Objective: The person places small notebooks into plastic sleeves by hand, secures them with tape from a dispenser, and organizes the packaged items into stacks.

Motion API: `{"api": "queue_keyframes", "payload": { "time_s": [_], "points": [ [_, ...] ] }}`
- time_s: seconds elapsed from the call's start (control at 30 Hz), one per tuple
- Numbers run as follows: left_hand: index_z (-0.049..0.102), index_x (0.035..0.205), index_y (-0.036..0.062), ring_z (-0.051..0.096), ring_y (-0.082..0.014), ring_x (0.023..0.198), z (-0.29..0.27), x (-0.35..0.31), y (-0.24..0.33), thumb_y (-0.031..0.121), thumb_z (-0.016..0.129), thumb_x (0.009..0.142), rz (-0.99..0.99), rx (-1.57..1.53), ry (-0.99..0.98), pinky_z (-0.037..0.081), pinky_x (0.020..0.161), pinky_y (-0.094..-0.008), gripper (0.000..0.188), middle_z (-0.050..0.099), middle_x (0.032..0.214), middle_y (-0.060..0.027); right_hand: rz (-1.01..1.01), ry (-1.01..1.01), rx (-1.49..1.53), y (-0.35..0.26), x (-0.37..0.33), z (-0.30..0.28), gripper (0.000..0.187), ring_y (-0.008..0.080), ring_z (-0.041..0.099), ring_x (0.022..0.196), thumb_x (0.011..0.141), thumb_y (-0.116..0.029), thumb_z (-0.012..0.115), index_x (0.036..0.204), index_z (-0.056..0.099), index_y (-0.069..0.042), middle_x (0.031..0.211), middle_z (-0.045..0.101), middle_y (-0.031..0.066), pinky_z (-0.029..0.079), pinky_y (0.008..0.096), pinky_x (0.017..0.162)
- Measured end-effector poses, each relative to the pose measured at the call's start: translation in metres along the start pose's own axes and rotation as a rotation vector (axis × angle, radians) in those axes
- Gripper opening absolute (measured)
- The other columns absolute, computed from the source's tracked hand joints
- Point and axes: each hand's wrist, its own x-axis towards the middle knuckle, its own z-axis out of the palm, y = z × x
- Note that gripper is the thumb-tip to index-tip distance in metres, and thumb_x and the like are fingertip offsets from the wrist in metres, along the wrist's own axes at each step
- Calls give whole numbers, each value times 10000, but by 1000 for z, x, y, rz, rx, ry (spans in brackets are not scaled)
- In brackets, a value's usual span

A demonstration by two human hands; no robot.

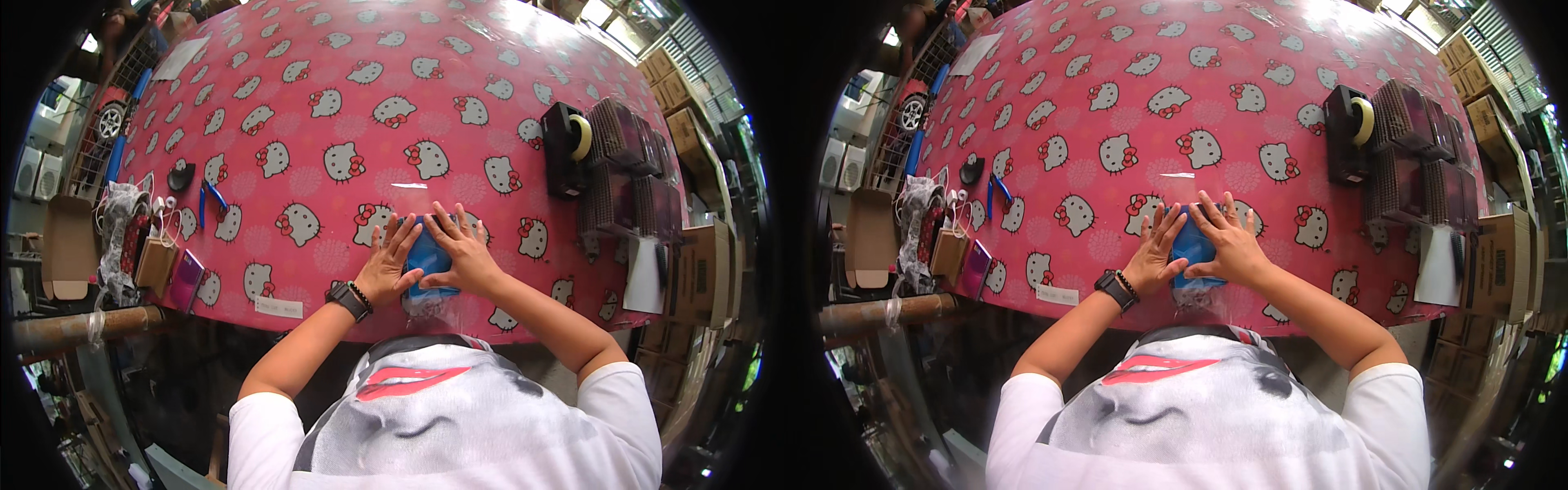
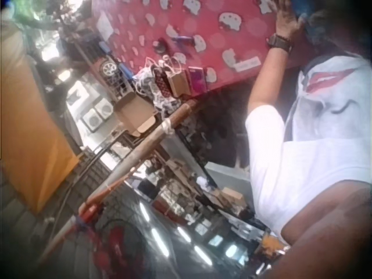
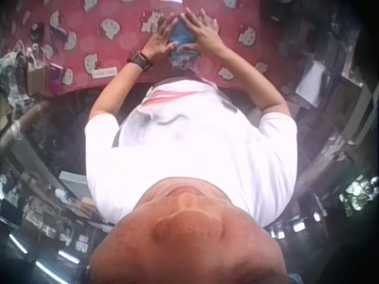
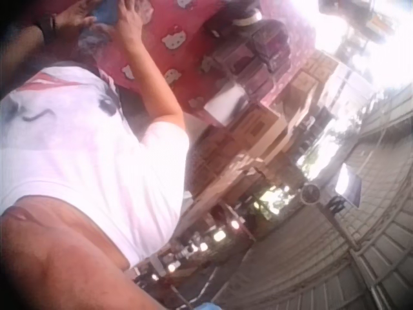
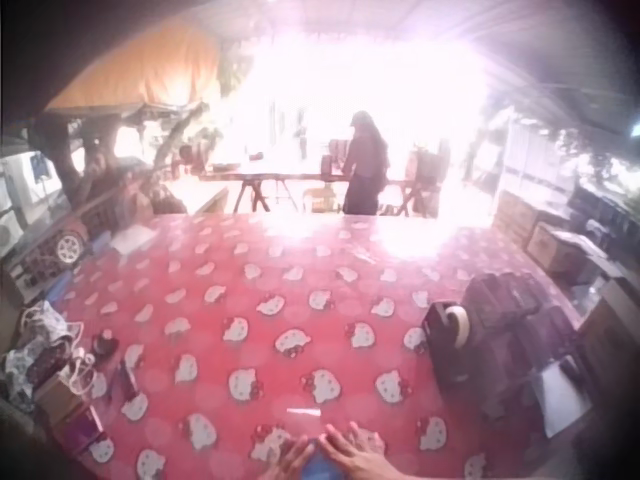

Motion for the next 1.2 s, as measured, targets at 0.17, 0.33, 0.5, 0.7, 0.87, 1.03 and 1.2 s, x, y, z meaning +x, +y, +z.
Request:
{"api": "queue_keyframes", "payload": {
  "time_s": [0.17,0.33,0.5,0.7,0.87,1.03,1.2],
  "points": [
    [256,1431,274,-73,-306,1401,-7,6,11,565,540,790,-86,84,-40,-65,1035,-638,759,98,1528,18,23,14,11,-2,4,7,1192,401,-1,1384,517,-630,743,1457,160,-188,1529,53,49,103,694,999],
    [292,1414,316,-66,-369,1388,-16,23,25,657,614,666,-189,293,-111,-45,992,-704,884,119,1521,68,29,85,50,-4,4,11,1330,408,-45,1380,457,-611,782,1467,27,-188,1525,-9,113,84,692,1002],
    [320,1404,310,-55,-360,1391,-18,25,25,676,642,620,-205,276,-98,-43,991,-704,923,131,1519,68,-39,180,49,7,-6,2,1098,393,81,1364,552,-481,792,1419,211,-143,1478,135,181,153,630,1016],
    [324,1400,320,-44,-351,1394,-18,20,27,681,636,620,-194,296,-80,-39,997,-698,915,140,1516,66,496,1209,76,171,-14,-97,386,356,548,1030,782,-174,639,1092,566,44,1119,564,237,429,392,899],
    [308,1408,303,-40,-363,1391,-15,26,27,678,626,631,-188,271,-105,-35,996,-707,920,137,1516,64,958,761,505,277,-9,-101,390,220,612,730,808,-383,647,945,655,-18,863,656,101,475,345,700],
    [310,1407,303,-32,-359,1391,-19,29,29,678,624,640,-178,279,-109,-35,997,-708,910,133,1516,64,523,1048,424,274,-20,-98,302,175,587,662,833,-303,653,898,657,-8,802,644,74,468,324,653],
    [312,1406,307,-25,-359,1391,-20,21,29,669,627,646,-196,288,-94,-34,996,-710,900,130,1517,67,619,1134,902,211,-58,-59,192,82,475,483,852,-225,643,812,635,-38,708,589,17,371,232,437]
  ]
}}
